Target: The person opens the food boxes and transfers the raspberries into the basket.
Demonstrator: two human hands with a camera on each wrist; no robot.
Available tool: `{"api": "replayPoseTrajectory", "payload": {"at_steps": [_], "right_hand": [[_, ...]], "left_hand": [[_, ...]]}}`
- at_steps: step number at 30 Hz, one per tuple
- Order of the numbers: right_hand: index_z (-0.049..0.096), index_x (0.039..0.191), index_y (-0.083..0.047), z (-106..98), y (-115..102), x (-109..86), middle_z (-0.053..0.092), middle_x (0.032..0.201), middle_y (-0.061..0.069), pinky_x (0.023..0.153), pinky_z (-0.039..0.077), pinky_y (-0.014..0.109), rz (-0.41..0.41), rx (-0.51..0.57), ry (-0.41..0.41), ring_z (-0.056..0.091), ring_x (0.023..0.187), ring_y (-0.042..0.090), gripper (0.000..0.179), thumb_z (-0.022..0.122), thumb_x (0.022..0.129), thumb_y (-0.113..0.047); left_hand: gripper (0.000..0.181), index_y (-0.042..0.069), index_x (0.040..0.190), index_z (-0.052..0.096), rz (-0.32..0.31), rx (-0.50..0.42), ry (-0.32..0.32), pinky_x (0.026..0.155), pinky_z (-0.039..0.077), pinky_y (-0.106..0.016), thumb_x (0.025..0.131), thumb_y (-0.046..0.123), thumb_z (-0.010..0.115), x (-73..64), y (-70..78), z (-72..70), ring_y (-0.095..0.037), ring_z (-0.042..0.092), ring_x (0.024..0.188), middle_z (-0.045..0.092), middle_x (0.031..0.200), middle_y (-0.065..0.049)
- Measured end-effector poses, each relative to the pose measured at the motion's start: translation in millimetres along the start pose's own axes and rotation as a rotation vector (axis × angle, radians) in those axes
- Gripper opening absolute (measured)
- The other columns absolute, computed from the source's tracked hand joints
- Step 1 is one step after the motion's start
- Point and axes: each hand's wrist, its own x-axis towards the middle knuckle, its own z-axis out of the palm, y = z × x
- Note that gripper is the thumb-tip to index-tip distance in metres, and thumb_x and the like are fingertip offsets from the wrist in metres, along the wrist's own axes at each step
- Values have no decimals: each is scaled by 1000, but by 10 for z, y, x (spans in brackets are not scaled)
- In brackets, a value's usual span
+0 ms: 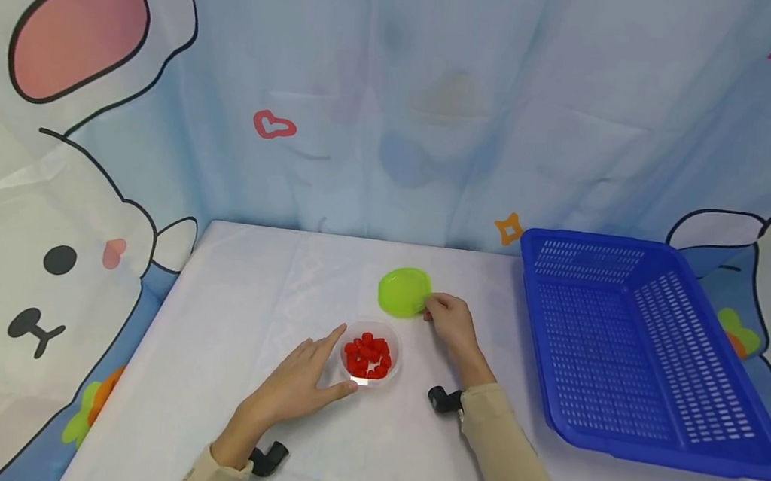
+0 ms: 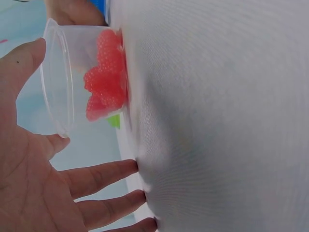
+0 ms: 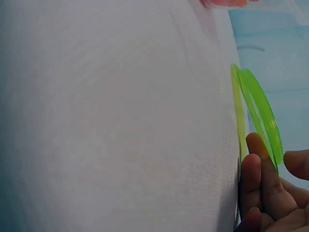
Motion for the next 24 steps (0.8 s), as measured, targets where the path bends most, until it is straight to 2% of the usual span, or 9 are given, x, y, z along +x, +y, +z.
{"api": "replayPoseTrajectory", "payload": {"at_steps": [5, 12, 20, 24], "right_hand": [[57, 136, 4, 18, 3, -27, 66, 110, 18, 97, 45, 43, 9, -35, 40, 60, 102, 29, 42, 50, 105, -22], [53, 140, 5, 8, 16, -100, 58, 130, 24, 98, 46, 47, -26, -126, 34, 54, 119, 34, 44, 51, 105, -21], [56, 136, 2, -44, 13, -208, 59, 129, 25, 99, 45, 52, -105, -218, 68, 54, 120, 42, 42, 55, 103, -24], [59, 134, 0, -64, 5, -251, 61, 125, 23, 95, 47, 51, -133, -208, 91, 57, 115, 41, 40, 57, 102, -24]], "left_hand": [[93, 25, 161, 20, 4, 1, -2, 113, 25, -59, 88, 67, 61, 6, -1, -10, -45, 32, 140, 41, 154, -12], [94, 24, 161, 21, 1, -6, -9, 114, 24, -57, 88, 67, 62, -15, -3, -11, -42, 34, 140, 41, 154, -11], [94, 24, 161, 21, 13, -5, 1, 114, 25, -58, 88, 68, 60, -22, 0, -7, -42, 35, 139, 41, 154, -11], [93, 25, 161, 21, 17, -1, 2, 114, 25, -57, 88, 67, 61, -12, 2, -1, -42, 35, 139, 42, 153, -11]]}}
